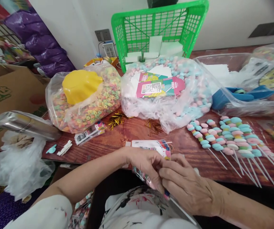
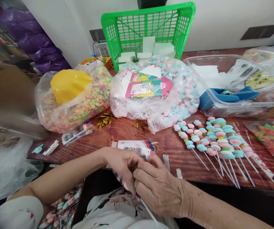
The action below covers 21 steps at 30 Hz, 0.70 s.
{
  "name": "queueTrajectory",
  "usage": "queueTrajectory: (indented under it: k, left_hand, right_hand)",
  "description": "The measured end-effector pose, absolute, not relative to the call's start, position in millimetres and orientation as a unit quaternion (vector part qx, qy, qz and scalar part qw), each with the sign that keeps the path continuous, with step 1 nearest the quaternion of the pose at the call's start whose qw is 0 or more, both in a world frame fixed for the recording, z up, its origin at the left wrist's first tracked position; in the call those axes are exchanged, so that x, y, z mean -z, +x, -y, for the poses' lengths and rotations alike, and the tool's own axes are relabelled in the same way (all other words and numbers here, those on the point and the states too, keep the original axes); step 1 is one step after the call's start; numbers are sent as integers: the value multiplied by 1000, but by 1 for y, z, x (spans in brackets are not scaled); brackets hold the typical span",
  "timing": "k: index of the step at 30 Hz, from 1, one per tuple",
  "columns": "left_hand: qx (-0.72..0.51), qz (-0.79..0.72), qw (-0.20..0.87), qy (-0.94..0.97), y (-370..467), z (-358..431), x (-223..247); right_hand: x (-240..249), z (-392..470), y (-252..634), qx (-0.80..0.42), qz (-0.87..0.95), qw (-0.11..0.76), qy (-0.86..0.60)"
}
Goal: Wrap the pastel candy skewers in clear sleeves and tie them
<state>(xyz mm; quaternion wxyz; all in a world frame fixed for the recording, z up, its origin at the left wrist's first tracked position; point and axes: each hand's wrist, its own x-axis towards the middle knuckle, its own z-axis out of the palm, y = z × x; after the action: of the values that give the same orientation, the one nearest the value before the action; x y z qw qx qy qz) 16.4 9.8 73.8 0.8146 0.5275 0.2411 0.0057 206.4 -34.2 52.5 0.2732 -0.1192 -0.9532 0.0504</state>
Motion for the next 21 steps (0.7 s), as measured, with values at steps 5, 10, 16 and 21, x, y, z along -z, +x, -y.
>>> queueTrajectory:
  k: [5, 10, 16, 21]
  left_hand:
    - [-171, -393, 347, 834, 15, 1, -108]
    - [-261, -434, 249, 826, 27, 18, -89]
    - [-462, -400, 680, 405, 32, 0, -47]
    - [-498, -288, 771, 274, 22, -6, -58]
  right_hand:
    - [-57, 8, 206, -7, 969, 199, -146]
    - [-54, -30, 207, 19, 891, 284, -353]
    - [-59, -6, 196, -310, 721, 434, -444]
    - [-65, 27, 196, -334, 753, 420, -381]
